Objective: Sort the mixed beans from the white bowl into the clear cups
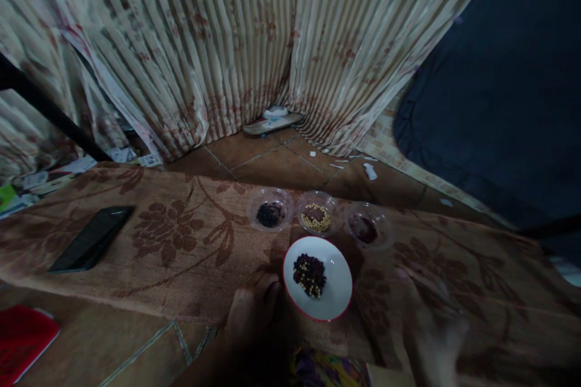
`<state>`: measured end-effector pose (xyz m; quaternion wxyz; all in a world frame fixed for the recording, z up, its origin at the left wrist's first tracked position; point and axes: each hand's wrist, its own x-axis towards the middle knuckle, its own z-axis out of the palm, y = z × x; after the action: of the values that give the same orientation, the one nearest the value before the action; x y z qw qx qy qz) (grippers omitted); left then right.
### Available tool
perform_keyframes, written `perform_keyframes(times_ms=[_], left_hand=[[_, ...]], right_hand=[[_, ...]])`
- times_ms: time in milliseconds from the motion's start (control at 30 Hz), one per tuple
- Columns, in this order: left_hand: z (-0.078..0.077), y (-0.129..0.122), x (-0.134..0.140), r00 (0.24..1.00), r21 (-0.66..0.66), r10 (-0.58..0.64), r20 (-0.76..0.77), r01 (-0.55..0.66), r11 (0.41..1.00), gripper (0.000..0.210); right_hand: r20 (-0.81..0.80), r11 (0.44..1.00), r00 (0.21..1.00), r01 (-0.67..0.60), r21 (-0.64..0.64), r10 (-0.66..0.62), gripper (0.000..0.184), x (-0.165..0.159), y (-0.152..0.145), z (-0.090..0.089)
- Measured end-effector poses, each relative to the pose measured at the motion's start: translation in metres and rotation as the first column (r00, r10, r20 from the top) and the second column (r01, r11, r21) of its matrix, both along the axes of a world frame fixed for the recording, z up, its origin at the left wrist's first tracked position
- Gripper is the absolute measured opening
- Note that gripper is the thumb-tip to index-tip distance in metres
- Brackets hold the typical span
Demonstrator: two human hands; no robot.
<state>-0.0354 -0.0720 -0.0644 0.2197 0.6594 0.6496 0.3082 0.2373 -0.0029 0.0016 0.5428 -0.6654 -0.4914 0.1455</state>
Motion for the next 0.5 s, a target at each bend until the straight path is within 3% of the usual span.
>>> perform_keyframes(times_ms=[67, 233, 400, 500], left_hand=[[0.000, 0.000, 0.001, 1.000, -0.001, 0.022, 0.001, -0.022, 1.000, 0.020], [-0.002, 0.000, 0.002, 0.999, 0.029, 0.043, -0.002, -0.043, 0.999, 0.020], [0.001, -0.001, 0.003, 0.999, 0.024, 0.053, 0.004, -0.053, 0.998, 0.020], [0.002, 0.000, 0.002, 0.999, 0.021, 0.044, -0.009, -0.044, 0.999, 0.020]], right_hand=[[-0.024, 0.991, 0.999, 0.051, 0.126, -0.049, 0.031, 0.012, 0.019, 0.004], [0.003, 0.990, 0.999, 0.032, 0.135, -0.033, 0.037, 0.030, 0.051, -0.010], [-0.046, 0.989, 0.996, 0.083, 0.120, -0.078, 0.037, 0.023, 0.037, -0.010], [-0.042, 1.000, 0.999, 0.021, 0.023, -0.020, 0.037, 0.014, 0.017, -0.002]])
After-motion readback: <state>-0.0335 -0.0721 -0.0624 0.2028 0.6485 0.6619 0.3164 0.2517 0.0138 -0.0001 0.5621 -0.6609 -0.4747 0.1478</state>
